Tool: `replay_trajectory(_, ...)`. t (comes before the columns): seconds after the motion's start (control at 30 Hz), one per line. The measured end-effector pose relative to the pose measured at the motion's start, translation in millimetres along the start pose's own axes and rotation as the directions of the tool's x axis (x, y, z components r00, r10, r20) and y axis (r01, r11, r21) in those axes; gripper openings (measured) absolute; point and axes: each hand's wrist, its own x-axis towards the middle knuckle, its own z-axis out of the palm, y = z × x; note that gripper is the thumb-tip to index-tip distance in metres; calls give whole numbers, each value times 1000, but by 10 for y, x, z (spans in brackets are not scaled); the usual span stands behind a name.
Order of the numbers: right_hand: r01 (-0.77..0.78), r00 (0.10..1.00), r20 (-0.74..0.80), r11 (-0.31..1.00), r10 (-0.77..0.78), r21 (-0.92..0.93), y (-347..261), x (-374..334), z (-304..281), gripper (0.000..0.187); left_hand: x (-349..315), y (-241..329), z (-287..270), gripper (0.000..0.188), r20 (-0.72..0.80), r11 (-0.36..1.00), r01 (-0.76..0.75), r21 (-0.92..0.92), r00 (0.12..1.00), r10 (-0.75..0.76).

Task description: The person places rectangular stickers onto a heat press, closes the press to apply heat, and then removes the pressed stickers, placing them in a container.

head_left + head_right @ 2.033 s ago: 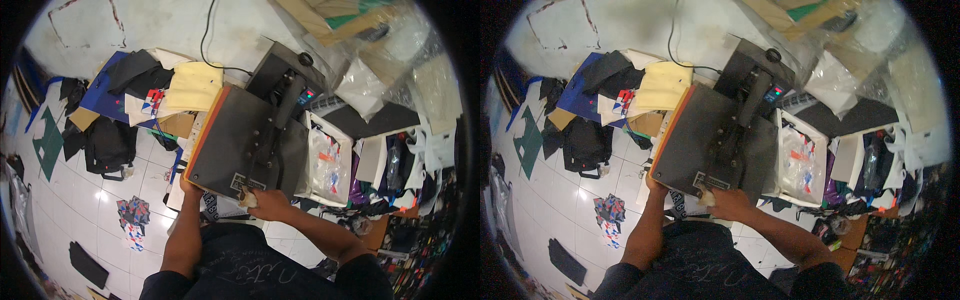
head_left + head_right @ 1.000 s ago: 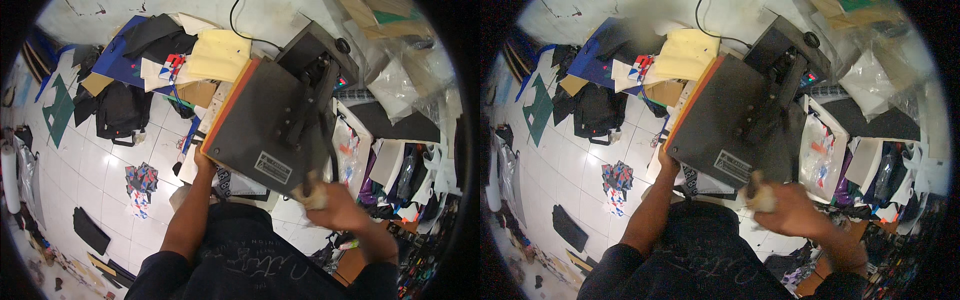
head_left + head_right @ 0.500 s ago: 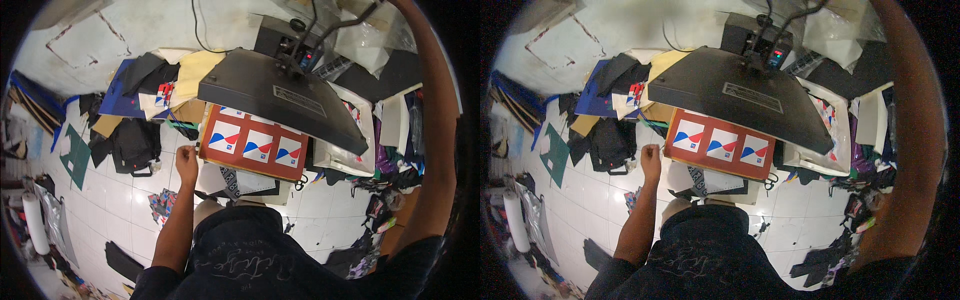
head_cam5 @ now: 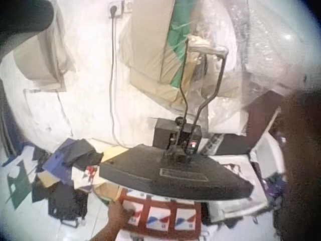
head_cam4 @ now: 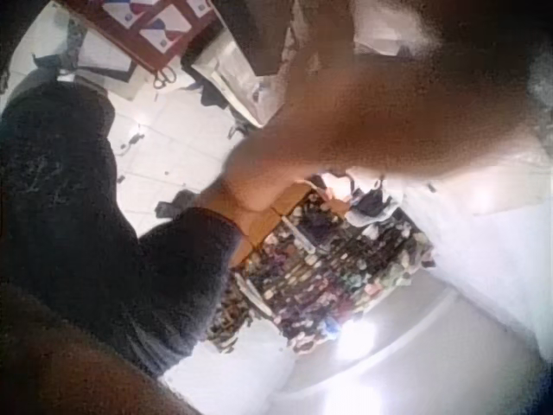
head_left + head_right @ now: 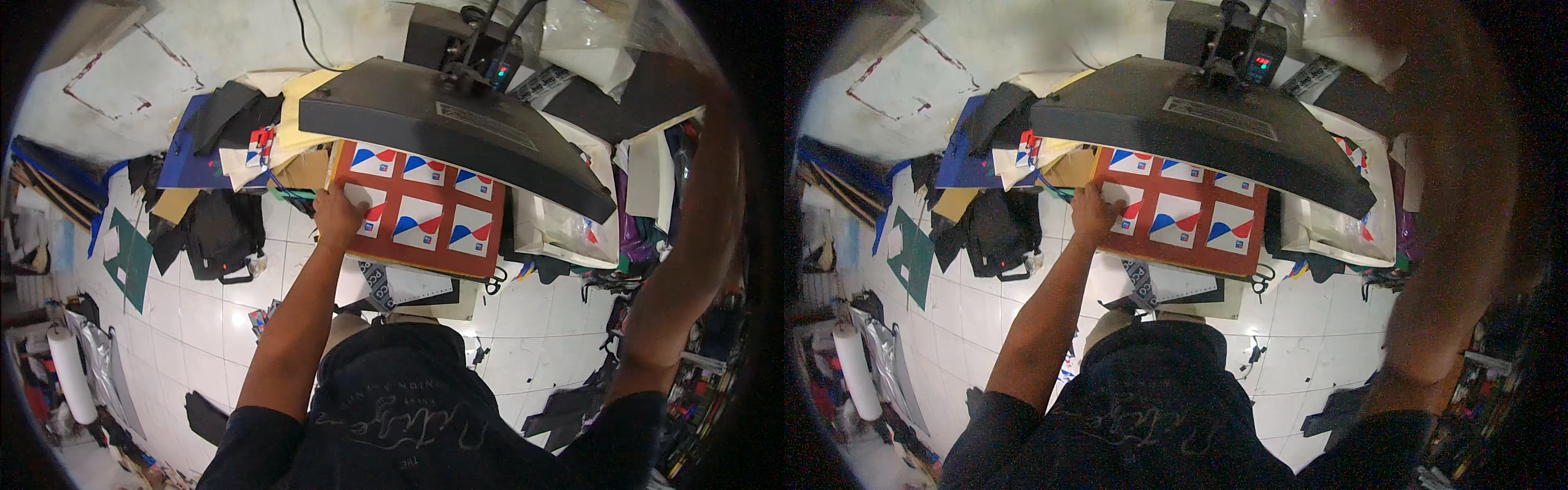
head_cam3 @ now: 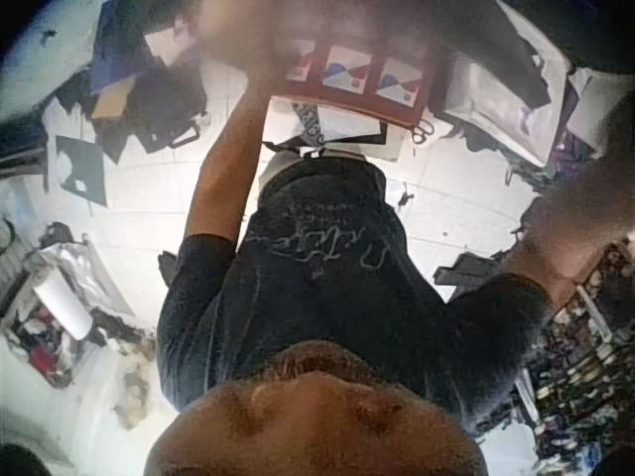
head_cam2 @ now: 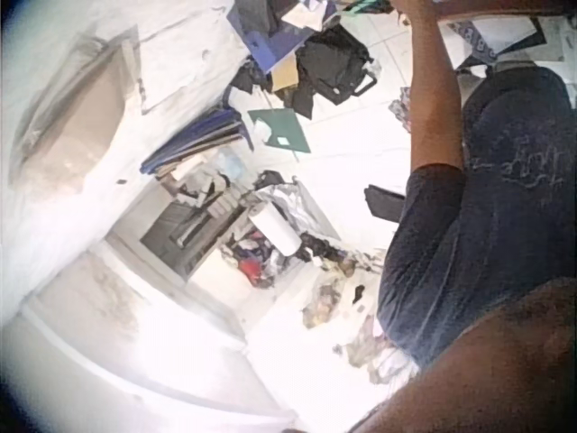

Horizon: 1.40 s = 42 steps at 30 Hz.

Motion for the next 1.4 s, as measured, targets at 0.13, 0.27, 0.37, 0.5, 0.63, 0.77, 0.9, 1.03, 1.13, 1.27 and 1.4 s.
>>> replay_trajectory(0.13, -409, 893, 380, 783, 240, 468, -434, -1157, 1080, 28, 149, -49, 85, 64, 54, 999, 36, -17, 998, -35)
replay_trajectory(0.27, -893, 442, 570, 279, 693, 354, -507, -2100, 2247, 23, 257, 90, -40, 48, 147, 993, 106, -61, 984, -96)
replay_trajectory(0.37, -874, 473, 498, 317, 727, 368, -352, -2166, 2695, 19, 261, -24, -63, 43, 63, 989, 97, -109, 994, -90)
replay_trajectory(0.5, -800, 599, 304, 575, 741, 172, 119, -1848, 3136, 16, 172, 34, -109, 38, 74, 975, 171, -139, 984, -162)
replay_trajectory(0.63, -491, 830, 184, 846, 527, -210, 680, -1549, 3724, 9, 65, 9, -201, 35, 149, 918, 266, -295, 962, -231)
replay_trajectory(0.77, -362, 883, 196, 884, 427, -296, 837, -1363, 4200, 8, -368, -377, -222, 22, 364, 427, 481, -765, 871, -330)
replay_trajectory(0.9, -165, 882, 316, 857, 350, -488, 848, -1308, 4476, 10, -721, -451, -368, 5, 429, -31, 452, -891, 819, -381)
replay_trajectory(1.03, -17, 832, 466, 853, 301, -521, 901, -1265, 4427, 10, -929, -600, -279, 9, 396, -180, 353, -918, 835, -382)
replay_trajectory(1.13, -47, 821, 479, 873, 310, -485, 808, -1178, 4299, 9, -1026, -733, -111, 27, 411, -314, 311, -897, 847, -338)
replay_trajectory(1.27, -140, 909, 358, 964, 215, -224, 367, -1164, 3856, 10, -1073, -656, 3, 35, 472, -444, 314, -839, 826, -309)
replay_trajectory(1.4, -169, 902, 413, 983, 124, 74, -206, -1354, 3316, 11, -1125, -608, 33, 47, 546, -544, 333, -770, 785, -293)
